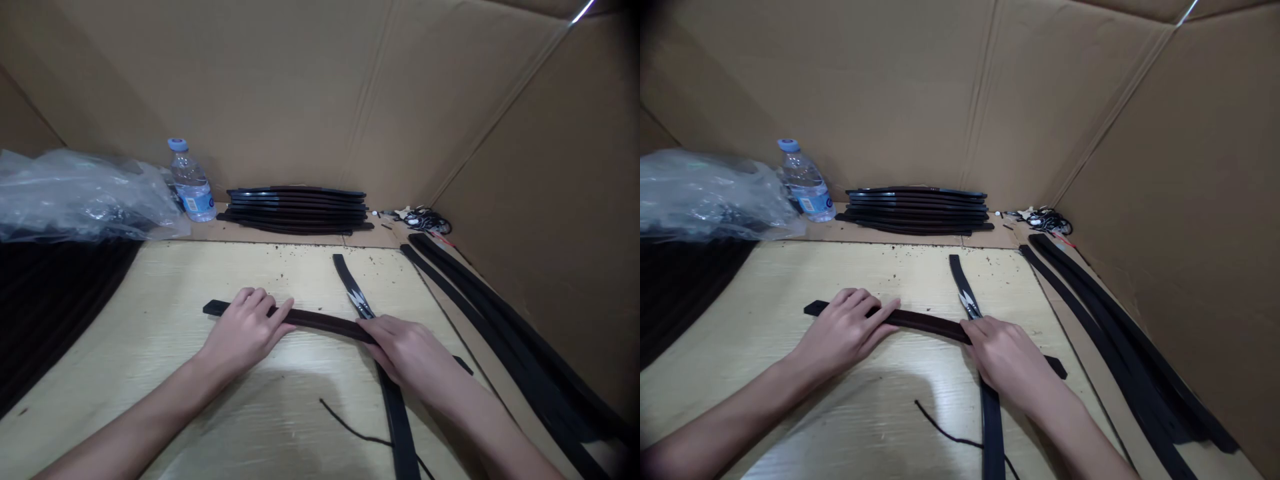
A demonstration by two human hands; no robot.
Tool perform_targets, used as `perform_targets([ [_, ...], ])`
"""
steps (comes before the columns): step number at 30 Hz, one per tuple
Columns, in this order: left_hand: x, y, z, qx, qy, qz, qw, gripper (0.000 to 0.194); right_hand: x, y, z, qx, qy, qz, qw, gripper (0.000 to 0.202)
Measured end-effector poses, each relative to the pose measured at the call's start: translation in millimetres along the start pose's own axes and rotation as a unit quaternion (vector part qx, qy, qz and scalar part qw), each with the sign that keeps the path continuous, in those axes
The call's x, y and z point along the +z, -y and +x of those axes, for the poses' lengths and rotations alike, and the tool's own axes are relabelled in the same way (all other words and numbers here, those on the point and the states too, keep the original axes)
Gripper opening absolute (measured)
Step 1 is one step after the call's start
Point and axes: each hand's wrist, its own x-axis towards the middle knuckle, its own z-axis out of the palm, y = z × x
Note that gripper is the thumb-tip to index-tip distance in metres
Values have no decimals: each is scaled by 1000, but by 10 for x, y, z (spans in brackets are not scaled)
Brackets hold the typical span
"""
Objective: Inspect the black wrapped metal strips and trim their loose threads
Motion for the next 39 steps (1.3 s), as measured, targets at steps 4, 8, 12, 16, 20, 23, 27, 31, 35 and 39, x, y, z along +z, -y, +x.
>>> perform_targets([
  [4,-80,-90,9,2,-62,-3,998,27,-52,77,2,-32,31,-11,999,18],
  [8,-45,-188,6,66,-88,-54,992,19,-103,141,15,-42,76,0,996,16],
  [12,-6,-266,17,73,-64,-94,991,17,-131,177,25,-17,108,8,994,15],
  [16,-34,-329,20,64,-45,-111,991,18,-42,237,35,0,67,11,998,18],
  [20,-55,-385,-5,49,-39,-116,991,18,88,310,40,-16,23,-16,999,12],
  [23,-47,-415,-21,35,-42,-121,991,16,129,329,32,-14,12,-35,999,12],
  [27,-44,-445,-21,39,-42,-141,988,15,127,348,10,-17,15,-41,999,12],
  [31,-56,-465,-16,64,-49,-143,987,15,130,389,13,-21,18,-39,999,11],
  [35,-68,-484,-19,55,-46,-135,988,14,129,410,64,-13,16,-31,999,8],
  [39,-73,-509,-23,42,-38,-140,989,14,126,422,104,-15,8,-19,1000,10],
])
